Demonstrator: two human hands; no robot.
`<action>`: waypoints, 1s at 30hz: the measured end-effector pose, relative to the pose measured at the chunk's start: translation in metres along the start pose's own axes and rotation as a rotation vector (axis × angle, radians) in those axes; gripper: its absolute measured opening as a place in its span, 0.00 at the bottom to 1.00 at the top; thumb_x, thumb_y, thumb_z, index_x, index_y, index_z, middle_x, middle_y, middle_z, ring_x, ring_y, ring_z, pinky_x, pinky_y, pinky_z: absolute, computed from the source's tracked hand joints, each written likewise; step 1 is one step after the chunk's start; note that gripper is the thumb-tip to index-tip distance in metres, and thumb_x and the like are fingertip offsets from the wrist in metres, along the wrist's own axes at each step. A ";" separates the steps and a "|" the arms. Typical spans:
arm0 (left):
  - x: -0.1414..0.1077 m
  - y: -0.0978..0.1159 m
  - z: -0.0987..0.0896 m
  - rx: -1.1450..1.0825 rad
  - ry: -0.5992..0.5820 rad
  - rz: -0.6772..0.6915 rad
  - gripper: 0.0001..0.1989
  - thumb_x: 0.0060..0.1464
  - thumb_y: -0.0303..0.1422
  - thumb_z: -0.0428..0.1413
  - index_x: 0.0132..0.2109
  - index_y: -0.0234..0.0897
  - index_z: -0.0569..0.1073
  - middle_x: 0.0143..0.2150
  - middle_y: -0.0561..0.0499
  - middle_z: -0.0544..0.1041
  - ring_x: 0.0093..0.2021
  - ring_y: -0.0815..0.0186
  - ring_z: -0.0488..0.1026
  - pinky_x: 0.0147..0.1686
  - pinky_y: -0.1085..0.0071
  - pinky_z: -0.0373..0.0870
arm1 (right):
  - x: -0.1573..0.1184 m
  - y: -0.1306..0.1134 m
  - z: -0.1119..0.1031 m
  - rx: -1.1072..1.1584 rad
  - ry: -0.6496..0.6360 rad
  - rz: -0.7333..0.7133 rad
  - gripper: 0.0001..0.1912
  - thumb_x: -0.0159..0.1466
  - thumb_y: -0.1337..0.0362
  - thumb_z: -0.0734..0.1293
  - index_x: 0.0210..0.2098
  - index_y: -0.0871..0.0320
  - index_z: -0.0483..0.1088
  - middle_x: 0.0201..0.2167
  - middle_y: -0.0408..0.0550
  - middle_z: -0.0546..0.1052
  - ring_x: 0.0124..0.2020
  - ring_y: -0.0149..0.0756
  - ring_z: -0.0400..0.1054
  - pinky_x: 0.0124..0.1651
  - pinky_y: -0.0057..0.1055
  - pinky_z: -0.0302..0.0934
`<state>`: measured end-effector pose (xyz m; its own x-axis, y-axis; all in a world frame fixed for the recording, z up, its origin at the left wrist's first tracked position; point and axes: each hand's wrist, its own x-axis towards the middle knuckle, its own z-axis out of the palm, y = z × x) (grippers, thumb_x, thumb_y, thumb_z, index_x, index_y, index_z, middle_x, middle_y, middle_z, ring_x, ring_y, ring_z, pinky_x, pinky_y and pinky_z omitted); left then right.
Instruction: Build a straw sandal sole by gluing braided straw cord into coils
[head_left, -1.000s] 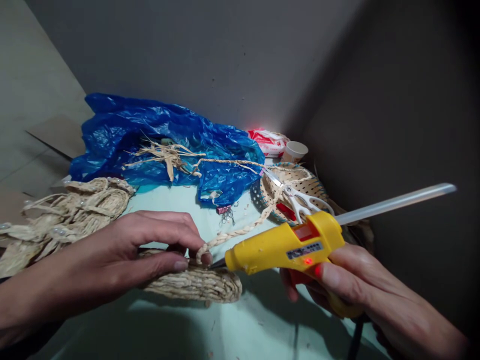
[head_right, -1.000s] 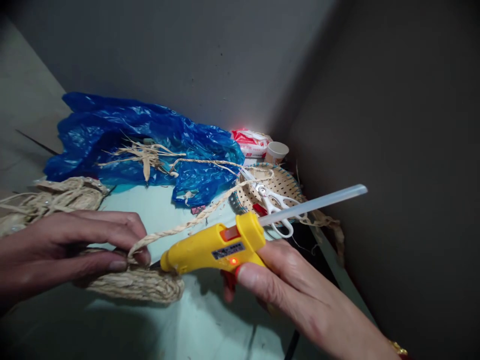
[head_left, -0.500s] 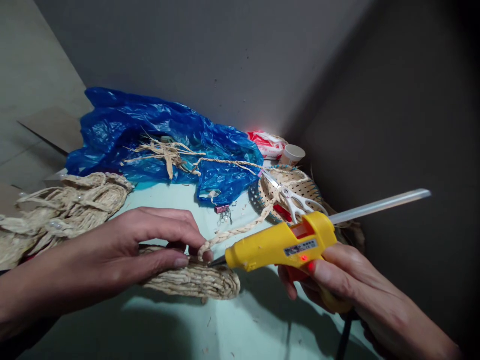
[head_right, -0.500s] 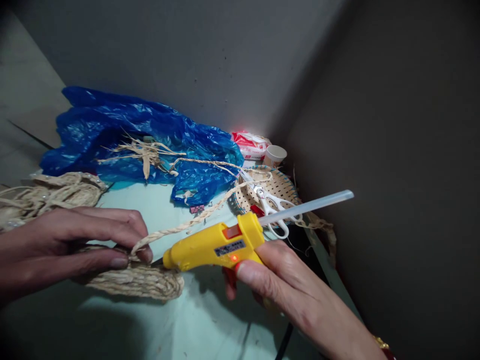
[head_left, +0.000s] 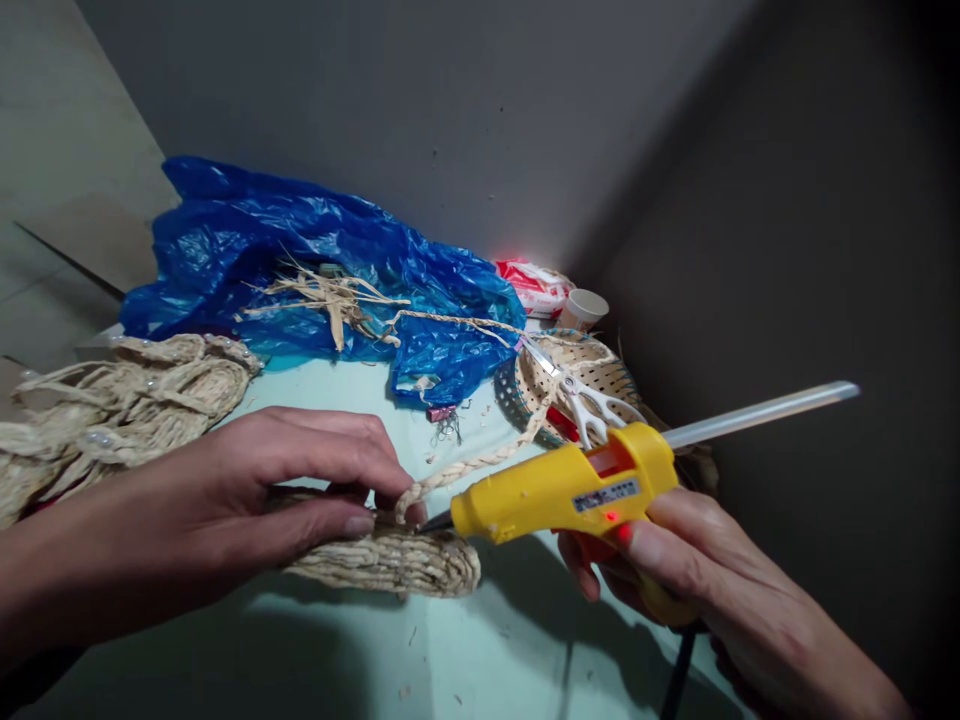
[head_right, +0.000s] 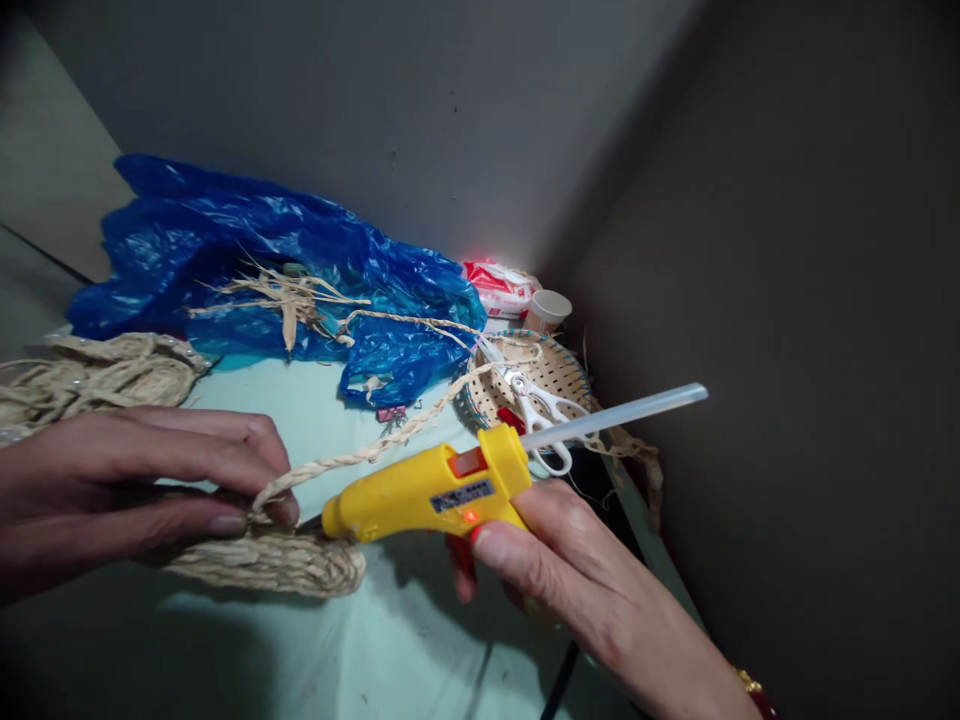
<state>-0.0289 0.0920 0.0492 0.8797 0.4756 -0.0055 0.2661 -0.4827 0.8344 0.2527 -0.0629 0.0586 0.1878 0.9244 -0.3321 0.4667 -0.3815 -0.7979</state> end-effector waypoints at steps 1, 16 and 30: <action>0.000 0.001 0.000 0.001 0.000 0.010 0.10 0.63 0.34 0.57 0.45 0.52 0.83 0.41 0.55 0.84 0.41 0.65 0.80 0.42 0.79 0.72 | 0.000 0.000 -0.001 -0.012 -0.007 -0.002 0.31 0.62 0.31 0.62 0.30 0.47 0.82 0.30 0.45 0.77 0.35 0.41 0.68 0.39 0.32 0.62; -0.002 0.000 -0.001 0.092 -0.005 0.106 0.14 0.65 0.28 0.55 0.48 0.55 0.79 0.42 0.63 0.82 0.42 0.74 0.79 0.43 0.83 0.70 | 0.000 -0.007 -0.005 -0.088 -0.084 -0.006 0.27 0.64 0.35 0.61 0.30 0.49 0.79 0.27 0.44 0.73 0.25 0.34 0.59 0.26 0.28 0.58; -0.007 -0.005 -0.005 0.193 0.034 0.144 0.14 0.65 0.33 0.55 0.48 0.62 0.78 0.42 0.65 0.83 0.39 0.73 0.80 0.39 0.84 0.73 | -0.001 -0.008 -0.001 -0.072 -0.024 -0.033 0.22 0.65 0.39 0.62 0.27 0.43 0.79 0.28 0.41 0.75 0.27 0.39 0.64 0.52 0.34 0.67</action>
<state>-0.0382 0.0945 0.0480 0.9009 0.4150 0.1273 0.2126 -0.6775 0.7041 0.2499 -0.0609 0.0655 0.1510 0.9357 -0.3189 0.5334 -0.3488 -0.7706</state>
